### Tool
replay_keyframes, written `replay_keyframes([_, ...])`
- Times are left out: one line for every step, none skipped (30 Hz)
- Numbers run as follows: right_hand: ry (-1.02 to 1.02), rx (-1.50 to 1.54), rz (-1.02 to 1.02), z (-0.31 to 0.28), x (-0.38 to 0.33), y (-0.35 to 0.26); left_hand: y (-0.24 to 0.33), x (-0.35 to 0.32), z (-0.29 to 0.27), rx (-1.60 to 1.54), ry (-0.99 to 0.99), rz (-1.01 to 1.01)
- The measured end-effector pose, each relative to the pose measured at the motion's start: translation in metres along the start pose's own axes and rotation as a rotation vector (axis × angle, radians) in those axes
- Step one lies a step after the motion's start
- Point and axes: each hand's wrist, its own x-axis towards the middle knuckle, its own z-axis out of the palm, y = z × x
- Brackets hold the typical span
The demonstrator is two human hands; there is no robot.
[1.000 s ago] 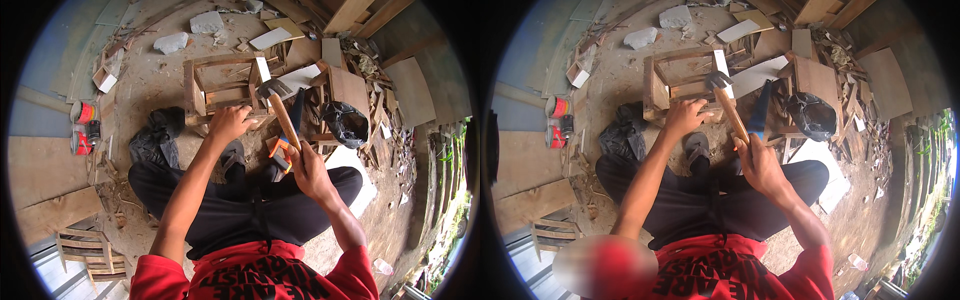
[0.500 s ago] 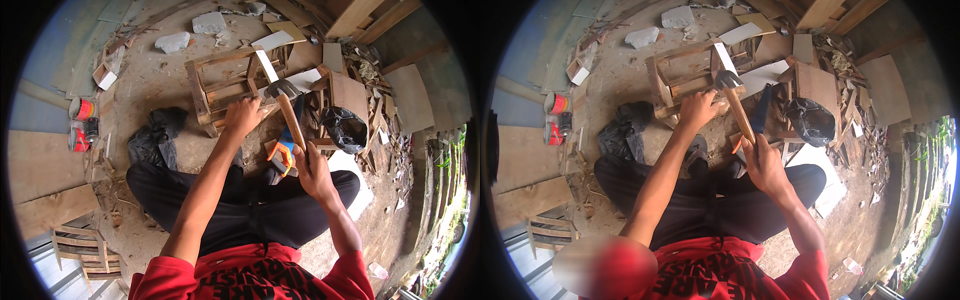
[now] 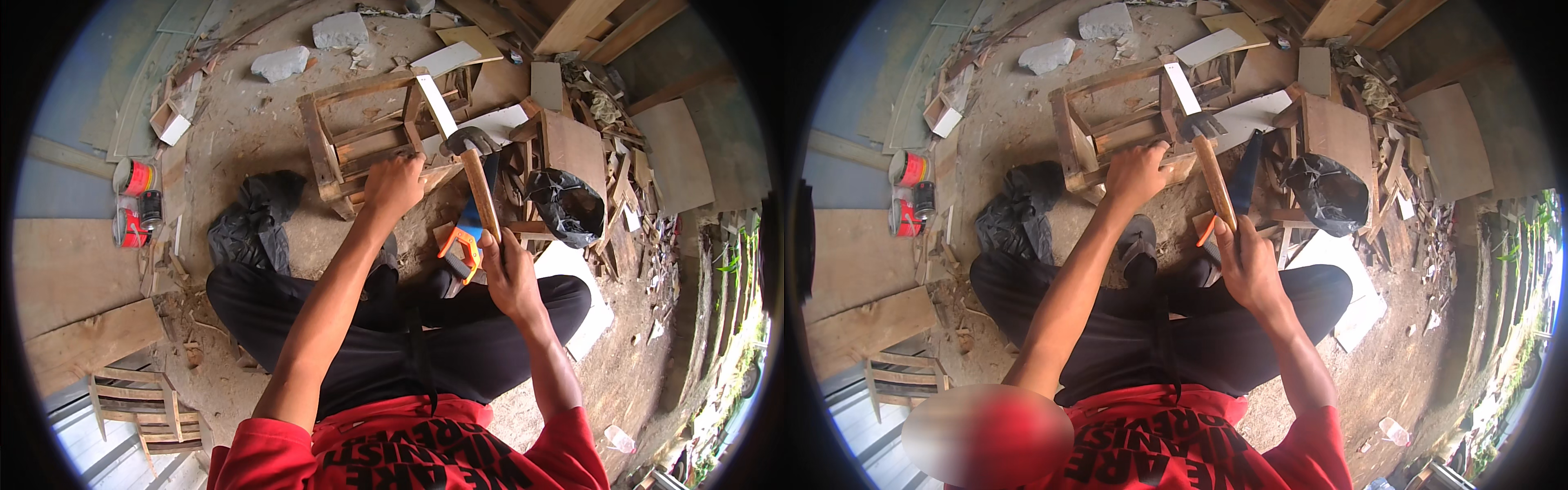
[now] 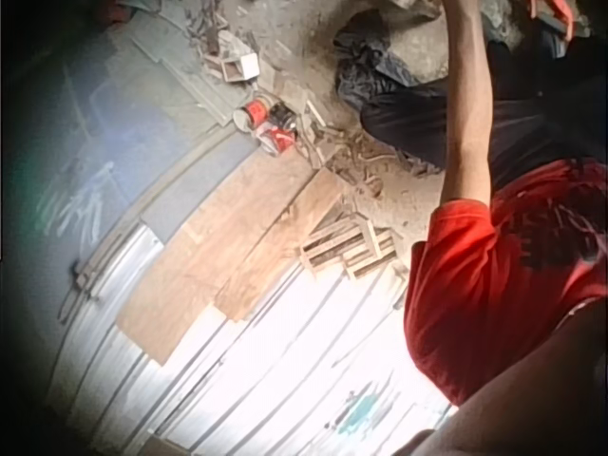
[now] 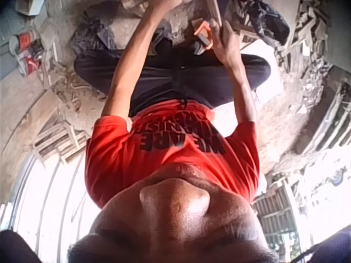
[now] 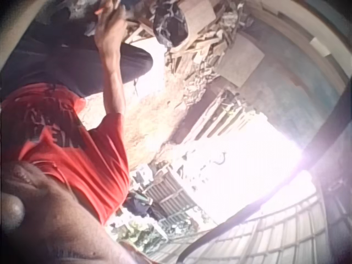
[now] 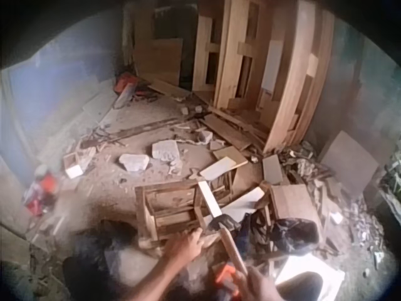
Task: The person sits on the floor and assembles a small wooden frame by hammering nails into the joints. They retrieve nails from a black bag and use a hammer to secure the pieces together.
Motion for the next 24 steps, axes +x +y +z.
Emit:
replay_keyframes([-0.015,-0.004,0.006,-0.001,0.0,-0.003,0.0,0.0,0.0,0.004,-0.006,0.003])
replay_keyframes([-0.013,-0.006,0.003,0.0,0.001,-0.003,-0.001,0.0,0.0,0.008,-0.011,0.006])
replay_keyframes([-0.01,-0.008,-0.001,0.001,0.001,-0.003,-0.001,0.0,-0.001,0.006,-0.008,0.008])
replay_keyframes([-0.007,-0.011,-0.004,0.001,0.001,-0.003,-0.001,0.001,-0.002,0.002,-0.004,0.012])
replay_keyframes([-0.005,-0.018,-0.005,0.001,0.001,-0.003,-0.001,0.001,-0.002,-0.002,0.0,0.015])
replay_keyframes([-0.003,-0.024,-0.006,0.002,0.001,-0.002,0.0,0.0,-0.003,-0.041,0.03,0.021])
replay_keyframes([-0.001,-0.03,-0.009,0.002,0.001,-0.002,0.003,-0.002,-0.006,-0.08,0.062,0.027])
replay_keyframes([-0.004,-0.025,-0.015,0.002,0.001,-0.002,0.005,-0.003,-0.009,-0.118,0.093,0.033])
replay_keyframes([-0.006,-0.021,-0.022,0.002,0.001,-0.001,0.006,-0.004,-0.008,-0.13,0.123,0.034])
replay_keyframes([-0.009,-0.016,-0.029,0.002,0.001,-0.002,0.007,-0.005,-0.007,-0.142,0.154,0.034])
replay_keyframes([-0.013,-0.018,-0.029,0.002,0.002,-0.003,0.006,-0.005,-0.006,-0.154,0.184,0.035])
replay_keyframes([-0.017,-0.019,-0.029,0.002,0.003,-0.005,0.005,-0.004,-0.005,-0.18,0.18,0.038])
replay_keyframes([-0.021,-0.022,-0.027,0.001,0.003,-0.006,0.003,-0.002,-0.005,-0.207,0.175,0.041])
replay_keyframes([-0.016,-0.025,-0.04,0.001,0.004,-0.006,0.003,-0.001,-0.005,-0.235,0.17,0.044])
replay_keyframes([-0.011,-0.029,-0.053,0.002,0.005,-0.004,0.003,0.0,-0.005,-0.211,0.171,0.042])
replay_keyframes([-0.007,-0.032,-0.067,0.002,0.006,-0.003,0.004,0.0,-0.004,-0.186,0.172,0.038])
replay_keyframes([-0.005,-0.039,-0.067,0.0,0.008,-0.005,0.005,0.001,-0.003,-0.162,0.173,0.034])
replay_keyframes([-0.002,-0.045,-0.067,-0.005,0.009,-0.008,0.006,0.002,-0.001,-0.196,0.218,0.045])
replay_keyframes([-0.003,-0.048,-0.068,-0.008,0.011,-0.012,0.004,0.002,0.004,-0.225,0.261,0.052])
replay_keyframes([-0.002,-0.077,-0.06,-0.014,0.011,-0.021,0.003,0.001,0.006,-0.257,0.3,0.059])
replay_keyframes([0.03,-0.02,-0.102,-0.019,0.008,-0.033,0.001,0.001,0.007,-0.25,0.291,0.052])
replay_keyframes([0.059,0.037,-0.144,-0.023,0.007,-0.044,-0.002,0.0,0.006,-0.244,0.281,0.041])
replay_keyframes([0.034,0.105,-0.15,-0.028,0.002,-0.048,0.0,-0.004,0.007,-0.247,0.264,0.032])
replay_keyframes([0.039,0.091,-0.192,-0.032,0.0,-0.049,0.001,-0.01,0.008,-0.245,0.245,0.024])
